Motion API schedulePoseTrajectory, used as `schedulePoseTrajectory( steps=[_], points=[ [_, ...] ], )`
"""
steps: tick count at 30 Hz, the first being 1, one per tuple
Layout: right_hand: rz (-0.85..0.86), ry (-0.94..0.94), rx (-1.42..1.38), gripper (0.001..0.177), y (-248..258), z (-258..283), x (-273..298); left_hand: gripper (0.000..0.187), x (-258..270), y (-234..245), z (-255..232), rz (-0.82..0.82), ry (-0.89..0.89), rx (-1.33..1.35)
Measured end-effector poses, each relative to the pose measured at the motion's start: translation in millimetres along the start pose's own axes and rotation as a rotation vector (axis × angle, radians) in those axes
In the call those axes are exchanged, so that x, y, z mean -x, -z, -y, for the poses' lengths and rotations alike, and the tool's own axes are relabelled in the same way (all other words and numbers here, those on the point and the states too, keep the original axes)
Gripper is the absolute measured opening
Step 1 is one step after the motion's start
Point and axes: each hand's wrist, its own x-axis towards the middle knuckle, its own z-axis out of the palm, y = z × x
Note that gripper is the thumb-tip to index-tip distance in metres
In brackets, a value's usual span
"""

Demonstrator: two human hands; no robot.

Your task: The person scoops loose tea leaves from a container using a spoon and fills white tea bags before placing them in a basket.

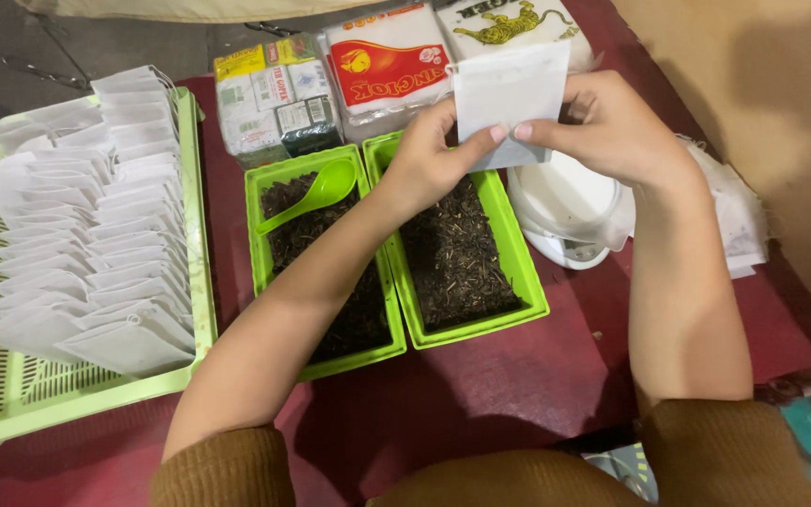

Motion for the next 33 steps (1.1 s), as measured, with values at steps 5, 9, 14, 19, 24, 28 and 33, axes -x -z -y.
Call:
schedulePoseTrajectory(
  steps=[5,9,14,19,24,28,33],
  points=[
    [-0.065,0.032,-0.015,0.025,-4,-1,-1,0.053,4,-3,8,-0.024,0.023,0.098],
    [-0.114,0.017,0.002,0.027,-12,0,-1,0.057,2,-5,20,-0.021,-0.008,0.215],
    [-0.172,0.049,0.003,0.031,-13,-4,-4,0.043,5,1,6,-0.022,-0.014,0.184],
    [-0.199,0.050,-0.026,0.035,-13,0,-3,0.029,7,3,2,-0.018,-0.002,0.193],
    [-0.179,0.065,0.021,0.032,-6,2,2,0.033,8,0,3,0.006,0.022,0.218],
    [-0.206,0.069,-0.131,0.026,-15,-2,-2,0.044,4,-7,15,0.015,-0.037,0.277],
    [-0.298,0.082,-0.170,0.023,-21,1,-4,0.043,3,-5,7,0.006,-0.045,0.296]
  ],
)
